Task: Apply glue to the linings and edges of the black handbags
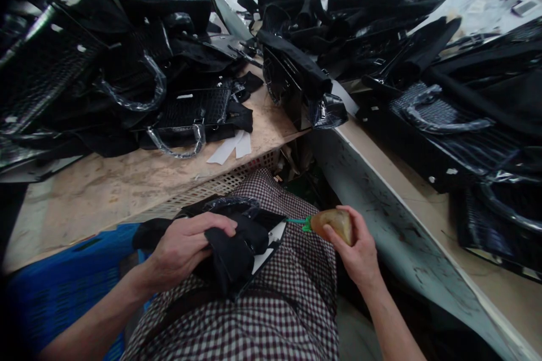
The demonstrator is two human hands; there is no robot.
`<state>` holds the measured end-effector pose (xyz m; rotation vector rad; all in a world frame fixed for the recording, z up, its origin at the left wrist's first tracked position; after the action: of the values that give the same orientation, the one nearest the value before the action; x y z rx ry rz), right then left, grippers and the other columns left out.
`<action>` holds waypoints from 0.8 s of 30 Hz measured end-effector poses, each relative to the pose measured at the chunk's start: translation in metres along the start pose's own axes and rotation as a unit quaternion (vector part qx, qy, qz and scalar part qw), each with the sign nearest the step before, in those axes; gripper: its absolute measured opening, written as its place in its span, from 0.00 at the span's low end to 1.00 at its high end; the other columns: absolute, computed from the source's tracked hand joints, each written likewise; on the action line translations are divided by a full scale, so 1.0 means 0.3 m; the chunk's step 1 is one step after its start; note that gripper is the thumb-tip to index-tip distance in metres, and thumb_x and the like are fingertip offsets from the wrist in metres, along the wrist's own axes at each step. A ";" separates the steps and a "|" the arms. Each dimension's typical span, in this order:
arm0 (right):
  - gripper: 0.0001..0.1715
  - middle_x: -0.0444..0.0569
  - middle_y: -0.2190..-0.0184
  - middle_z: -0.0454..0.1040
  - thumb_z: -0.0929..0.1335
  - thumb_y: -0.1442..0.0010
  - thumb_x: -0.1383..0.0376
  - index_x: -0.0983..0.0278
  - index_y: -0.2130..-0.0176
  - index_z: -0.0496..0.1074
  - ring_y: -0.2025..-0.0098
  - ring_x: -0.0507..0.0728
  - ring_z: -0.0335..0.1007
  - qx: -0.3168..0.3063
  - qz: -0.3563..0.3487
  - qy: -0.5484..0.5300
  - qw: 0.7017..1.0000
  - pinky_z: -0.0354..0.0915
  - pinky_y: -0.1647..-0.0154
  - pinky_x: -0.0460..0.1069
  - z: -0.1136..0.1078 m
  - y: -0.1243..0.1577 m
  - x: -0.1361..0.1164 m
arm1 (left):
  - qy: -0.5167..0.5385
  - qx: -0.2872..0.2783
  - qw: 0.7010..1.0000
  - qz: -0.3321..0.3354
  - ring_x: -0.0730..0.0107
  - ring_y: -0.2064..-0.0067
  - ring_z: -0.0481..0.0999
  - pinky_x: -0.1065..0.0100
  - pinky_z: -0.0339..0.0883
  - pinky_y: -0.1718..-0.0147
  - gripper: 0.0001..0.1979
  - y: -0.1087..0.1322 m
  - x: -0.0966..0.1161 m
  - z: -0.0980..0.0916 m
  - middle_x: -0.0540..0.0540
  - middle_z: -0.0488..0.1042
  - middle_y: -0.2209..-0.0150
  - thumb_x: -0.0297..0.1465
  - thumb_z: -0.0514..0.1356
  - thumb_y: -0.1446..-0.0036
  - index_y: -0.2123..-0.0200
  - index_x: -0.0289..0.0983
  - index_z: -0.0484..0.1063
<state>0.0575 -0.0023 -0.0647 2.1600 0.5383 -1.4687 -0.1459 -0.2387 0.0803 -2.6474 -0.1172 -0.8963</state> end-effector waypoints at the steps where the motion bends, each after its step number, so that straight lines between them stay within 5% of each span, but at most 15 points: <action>1: 0.33 0.52 0.55 0.74 0.77 0.49 0.49 0.59 0.49 0.71 0.64 0.61 0.72 -0.002 -0.001 0.007 1.000 0.70 0.73 0.50 -0.001 0.001 -0.003 | -0.001 0.000 1.000 0.004 0.69 0.57 0.81 0.72 0.76 0.55 0.09 -0.002 0.005 0.000 0.42 0.81 0.60 0.26 0.55 0.33 0.62 0.33 0.75; 18: 0.30 0.46 0.65 0.75 0.76 0.48 0.50 0.61 0.51 0.72 0.79 0.53 0.64 -0.043 0.059 -0.045 0.996 0.64 0.83 0.47 0.032 0.052 0.034 | -0.006 -0.004 1.000 0.010 0.68 0.57 0.81 0.71 0.76 0.56 0.10 0.011 0.022 0.012 0.41 0.81 0.61 0.27 0.53 0.31 0.62 0.34 0.75; 24: 0.30 0.47 0.63 0.74 0.77 0.48 0.50 0.61 0.50 0.72 0.78 0.54 0.65 -0.032 0.065 -0.051 0.996 0.65 0.83 0.47 0.014 0.059 0.052 | 0.008 -0.009 1.000 -0.001 0.67 0.57 0.81 0.69 0.76 0.56 0.09 0.015 0.005 0.015 0.41 0.81 0.60 0.26 0.54 0.33 0.62 0.34 0.75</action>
<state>0.0697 -0.0183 -0.0776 2.0189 0.3951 -1.4613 -0.1412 -0.2415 0.0766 -2.6567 -0.1080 -0.9226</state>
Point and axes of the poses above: each hand's wrist, its own y-axis away from the middle knuckle, its own z-axis out of the palm, x = y × z, the point moved 9 cm from there along -y, towards the middle knuckle
